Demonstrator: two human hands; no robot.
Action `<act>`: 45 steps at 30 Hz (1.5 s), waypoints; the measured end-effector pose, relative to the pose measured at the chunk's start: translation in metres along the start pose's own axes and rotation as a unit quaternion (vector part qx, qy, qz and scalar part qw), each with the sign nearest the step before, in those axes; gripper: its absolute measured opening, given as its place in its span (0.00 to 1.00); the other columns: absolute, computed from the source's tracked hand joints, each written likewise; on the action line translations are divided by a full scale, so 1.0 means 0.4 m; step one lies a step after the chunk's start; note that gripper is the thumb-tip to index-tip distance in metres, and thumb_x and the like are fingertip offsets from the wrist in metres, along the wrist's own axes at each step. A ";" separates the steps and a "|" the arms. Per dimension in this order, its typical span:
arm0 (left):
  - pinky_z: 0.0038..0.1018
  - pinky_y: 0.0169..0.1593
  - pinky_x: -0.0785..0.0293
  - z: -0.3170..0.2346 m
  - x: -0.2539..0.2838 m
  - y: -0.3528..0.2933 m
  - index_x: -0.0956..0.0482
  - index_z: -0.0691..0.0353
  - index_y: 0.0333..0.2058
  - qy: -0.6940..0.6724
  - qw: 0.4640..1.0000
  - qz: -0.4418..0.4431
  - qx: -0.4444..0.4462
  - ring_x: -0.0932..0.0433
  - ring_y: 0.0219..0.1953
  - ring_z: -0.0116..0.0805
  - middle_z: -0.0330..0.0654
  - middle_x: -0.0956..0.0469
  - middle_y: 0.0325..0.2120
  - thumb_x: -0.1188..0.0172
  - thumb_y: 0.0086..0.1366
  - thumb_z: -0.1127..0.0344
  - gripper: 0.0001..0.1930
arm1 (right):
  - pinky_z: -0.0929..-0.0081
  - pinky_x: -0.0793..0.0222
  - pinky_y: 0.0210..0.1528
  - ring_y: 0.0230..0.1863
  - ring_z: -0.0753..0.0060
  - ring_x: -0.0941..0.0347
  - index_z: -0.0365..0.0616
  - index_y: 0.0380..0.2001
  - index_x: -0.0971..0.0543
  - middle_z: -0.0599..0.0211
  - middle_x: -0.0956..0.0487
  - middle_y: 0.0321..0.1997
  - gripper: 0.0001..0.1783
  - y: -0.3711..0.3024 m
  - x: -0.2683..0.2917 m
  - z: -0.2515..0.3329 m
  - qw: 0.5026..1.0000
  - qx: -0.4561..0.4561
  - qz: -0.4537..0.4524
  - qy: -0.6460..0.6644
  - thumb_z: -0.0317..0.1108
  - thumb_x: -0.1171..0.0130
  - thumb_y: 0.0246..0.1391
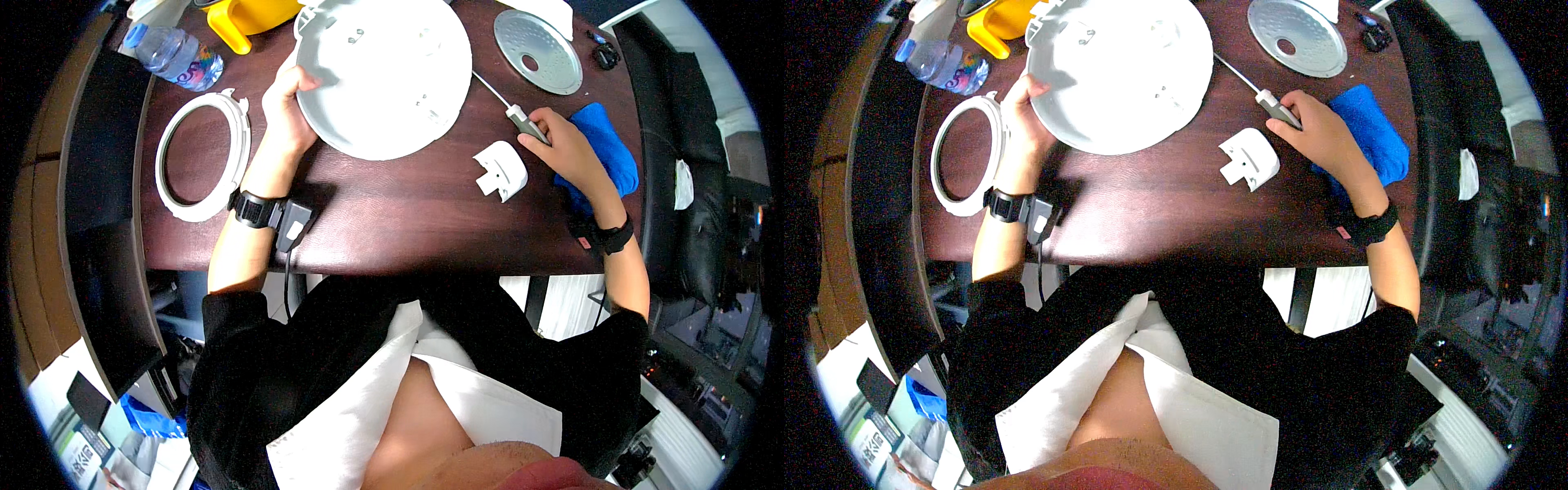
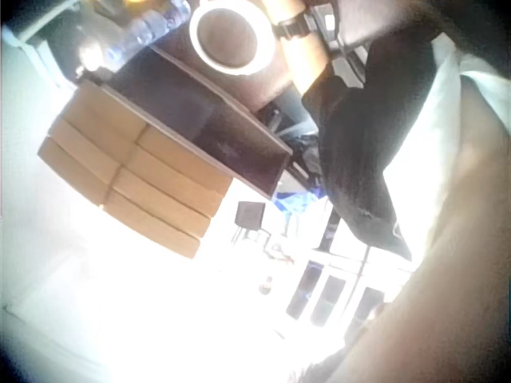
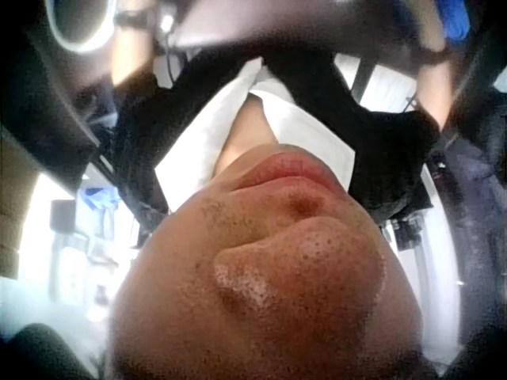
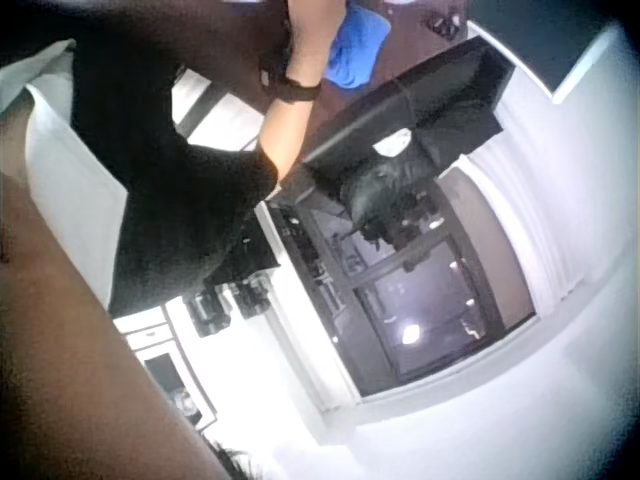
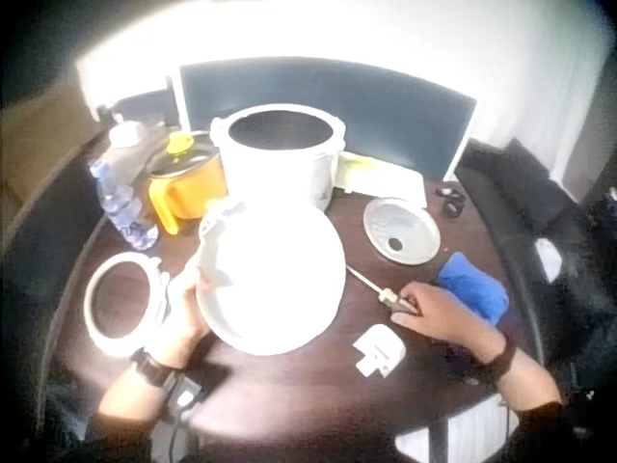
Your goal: The person cleans a white circular appliance part with a blue cloth, then attaches a mounting bracket and secures it with screws using a screwdriver. The person handles the part, bracket, screws, and screwdriver on a wooden table.
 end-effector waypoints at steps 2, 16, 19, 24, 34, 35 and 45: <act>0.35 0.54 0.30 0.007 0.016 0.008 0.31 0.67 0.52 0.009 1.000 -0.003 0.007 0.27 0.46 0.41 0.47 0.27 0.43 0.52 0.49 0.68 0.28 | 0.73 0.36 0.32 0.27 0.71 0.31 0.39 0.42 0.26 0.64 0.27 0.26 0.19 0.006 -0.010 0.010 0.999 0.025 -0.024 -0.021 0.42 0.39 0.55; 0.36 0.53 0.29 0.014 0.092 -0.003 0.30 0.69 0.48 -0.048 0.996 -0.064 0.037 0.26 0.44 0.43 0.49 0.26 0.41 0.51 0.50 0.66 0.25 | 0.69 0.33 0.32 0.29 0.65 0.26 0.38 0.36 0.23 0.56 0.23 0.27 0.12 -0.041 0.146 0.117 0.997 0.047 0.023 0.050 0.35 0.40 0.52; 0.26 0.47 0.29 -0.011 0.047 -0.030 0.29 0.70 0.48 0.056 0.998 0.006 -0.030 0.26 0.39 0.32 0.42 0.25 0.37 0.52 0.49 0.66 0.25 | 0.70 0.33 0.32 0.28 0.64 0.26 0.37 0.35 0.23 0.57 0.23 0.27 0.16 0.004 0.137 0.201 0.990 0.125 0.001 0.059 0.39 0.36 0.52; 0.20 0.44 0.30 -0.032 0.022 -0.054 0.30 0.70 0.53 0.189 0.967 0.058 -0.159 0.27 0.38 0.25 0.39 0.24 0.36 0.46 0.49 0.56 0.33 | 0.68 0.34 0.30 0.26 0.60 0.26 0.37 0.35 0.22 0.56 0.23 0.27 0.14 0.045 0.135 0.302 0.979 0.194 -0.042 0.054 0.38 0.35 0.53; 0.18 0.41 0.29 -0.042 0.004 -0.059 0.32 0.71 0.56 0.145 0.975 0.090 -0.141 0.28 0.37 0.22 0.38 0.24 0.38 0.44 0.51 0.55 0.35 | 0.68 0.34 0.28 0.24 0.57 0.28 0.38 0.35 0.22 0.54 0.23 0.28 0.12 0.055 0.122 0.355 0.978 0.199 -0.066 0.021 0.35 0.36 0.53; 0.17 0.40 0.29 -0.044 0.004 -0.062 0.32 0.72 0.55 0.148 0.976 0.084 -0.139 0.28 0.37 0.21 0.38 0.24 0.37 0.45 0.51 0.55 0.35 | 0.68 0.34 0.28 0.25 0.57 0.28 0.38 0.35 0.22 0.54 0.23 0.28 0.12 0.055 0.121 0.356 0.976 0.203 -0.078 0.017 0.34 0.36 0.53; 0.17 0.37 0.29 -0.041 0.022 -0.053 0.31 0.72 0.54 0.159 0.970 0.104 -0.153 0.28 0.34 0.20 0.36 0.25 0.35 0.45 0.52 0.54 0.34 | 0.67 0.30 0.31 0.29 0.53 0.26 0.42 0.37 0.23 0.58 0.25 0.31 0.14 0.063 0.121 0.368 0.952 0.253 -0.157 -0.066 0.34 0.32 0.48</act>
Point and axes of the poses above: each hand's wrist, its own y-axis towards the middle knuckle, its own x-axis out of the back of the hand, z = x × y, the point moved 2 cm from there along y, towards the middle knuckle
